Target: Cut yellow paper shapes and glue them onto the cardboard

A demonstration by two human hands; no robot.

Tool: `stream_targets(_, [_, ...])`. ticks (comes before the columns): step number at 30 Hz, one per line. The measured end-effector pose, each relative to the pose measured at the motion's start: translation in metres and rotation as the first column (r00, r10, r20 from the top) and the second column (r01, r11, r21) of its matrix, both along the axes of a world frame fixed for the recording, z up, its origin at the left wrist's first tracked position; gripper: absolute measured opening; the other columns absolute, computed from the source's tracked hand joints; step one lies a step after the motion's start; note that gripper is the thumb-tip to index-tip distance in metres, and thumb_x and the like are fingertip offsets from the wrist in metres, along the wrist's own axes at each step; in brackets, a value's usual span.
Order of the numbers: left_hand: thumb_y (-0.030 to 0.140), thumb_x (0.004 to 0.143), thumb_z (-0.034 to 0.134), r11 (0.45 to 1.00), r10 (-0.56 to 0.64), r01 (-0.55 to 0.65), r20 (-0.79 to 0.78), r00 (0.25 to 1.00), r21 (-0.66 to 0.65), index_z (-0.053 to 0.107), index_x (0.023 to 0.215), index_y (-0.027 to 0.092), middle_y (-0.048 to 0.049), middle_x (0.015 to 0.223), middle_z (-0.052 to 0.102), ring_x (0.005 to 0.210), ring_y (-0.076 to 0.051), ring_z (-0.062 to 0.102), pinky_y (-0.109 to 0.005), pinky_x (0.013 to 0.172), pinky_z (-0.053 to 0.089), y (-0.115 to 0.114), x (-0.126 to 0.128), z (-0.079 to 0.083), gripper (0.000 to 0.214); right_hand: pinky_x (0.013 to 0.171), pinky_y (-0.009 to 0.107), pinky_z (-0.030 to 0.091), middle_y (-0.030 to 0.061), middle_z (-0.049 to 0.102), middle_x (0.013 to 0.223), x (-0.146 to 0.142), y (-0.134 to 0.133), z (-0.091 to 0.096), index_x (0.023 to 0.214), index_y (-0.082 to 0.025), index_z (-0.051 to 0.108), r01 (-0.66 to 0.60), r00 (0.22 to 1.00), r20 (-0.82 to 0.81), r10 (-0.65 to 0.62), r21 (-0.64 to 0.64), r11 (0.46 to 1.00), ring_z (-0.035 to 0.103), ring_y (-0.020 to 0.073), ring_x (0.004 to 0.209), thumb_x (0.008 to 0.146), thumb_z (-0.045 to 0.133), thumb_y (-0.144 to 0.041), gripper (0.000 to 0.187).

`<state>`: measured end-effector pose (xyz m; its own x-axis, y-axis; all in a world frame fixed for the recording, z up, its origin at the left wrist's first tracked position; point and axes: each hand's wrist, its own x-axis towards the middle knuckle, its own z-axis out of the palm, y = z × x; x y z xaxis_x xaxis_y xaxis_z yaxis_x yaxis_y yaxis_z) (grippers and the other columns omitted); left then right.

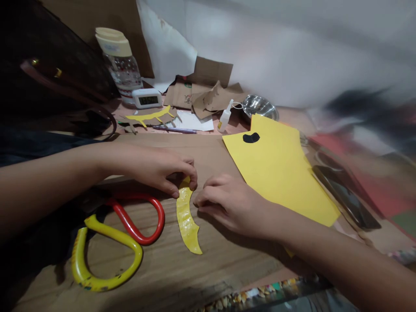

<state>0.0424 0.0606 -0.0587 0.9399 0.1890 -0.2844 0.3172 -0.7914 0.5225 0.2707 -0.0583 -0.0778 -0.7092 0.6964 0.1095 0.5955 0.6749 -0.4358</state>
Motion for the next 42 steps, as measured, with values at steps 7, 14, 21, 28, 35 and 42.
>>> stream_targets(7, [0.026,0.084,0.073,1.0,-0.022,0.022,0.024,0.999,0.0,0.067,0.119,0.03,0.0008,0.108,0.067,0.09,-0.015,0.06,-0.024,0.074,0.041,0.0,-0.001,-0.001,0.036,0.084,0.036,0.054,0.0127,0.073,0.103,-0.004,-0.002,-0.002,0.118,-0.015,0.072,-0.128,0.992,0.041,0.123,0.185,0.974,0.067,0.0224,0.096,0.104,0.052,-0.019,0.024])
stream_targets(14, [0.03,0.085,0.07,0.996,0.032,-0.032,0.004,0.999,-0.084,0.057,0.137,0.028,-0.0011,0.117,0.07,0.099,-0.016,0.063,-0.023,0.083,0.045,0.01,-0.006,0.003,0.053,0.084,0.036,0.056,0.014,0.073,0.104,-0.005,-0.004,-0.005,0.123,-0.015,0.071,-0.093,0.995,-0.007,0.096,0.185,0.978,0.068,0.0229,0.094,0.103,0.055,-0.022,0.027])
stream_targets(21, [0.02,0.091,0.063,0.999,0.041,-0.04,0.04,0.998,-0.022,0.066,0.129,0.028,0.0,0.111,0.069,0.094,-0.013,0.061,-0.02,0.081,0.042,0.019,-0.008,0.004,0.039,0.081,0.038,0.057,0.0156,0.075,0.1,-0.008,-0.006,-0.006,0.122,-0.01,0.071,-0.119,0.993,0.011,0.119,0.21,0.97,0.068,0.0254,0.095,0.102,0.053,-0.018,0.028])
stream_targets(28, [0.015,0.097,0.053,0.998,0.026,-0.03,0.079,0.997,0.054,0.069,0.119,0.024,-0.0001,0.108,0.065,0.091,-0.014,0.057,-0.022,0.083,0.04,0.004,-0.009,0.011,0.029,0.082,0.038,0.057,0.0145,0.077,0.102,-0.007,-0.004,-0.007,0.122,-0.01,0.07,-0.127,0.992,0.014,0.127,0.194,0.973,0.068,0.0255,0.096,0.101,0.054,-0.016,0.027])
stream_targets(35, [0.012,0.095,0.054,0.995,0.04,-0.05,0.108,0.993,0.091,0.065,0.107,0.018,0.0,0.104,0.062,0.09,-0.013,0.056,-0.021,0.078,0.038,0.001,-0.008,0.01,0.018,0.083,0.036,0.055,0.0068,0.078,0.12,-0.008,-0.006,-0.01,0.107,-0.016,0.069,-0.139,0.987,-0.039,0.155,0.272,0.952,0.067,0.0218,0.095,0.102,0.054,-0.015,0.015])
stream_targets(42, [0.013,0.094,0.055,0.996,0.034,-0.043,0.117,0.993,0.077,0.067,0.101,0.02,0.0,0.1,0.063,0.084,-0.013,0.056,-0.023,0.073,0.038,0.007,-0.005,0.005,0.016,0.087,0.032,0.057,0.0065,0.079,0.115,0.003,0.0,0.009,0.107,-0.023,0.067,0.092,0.958,-0.285,-0.013,0.267,0.959,0.07,0.0189,0.099,0.095,0.061,-0.008,0.02])
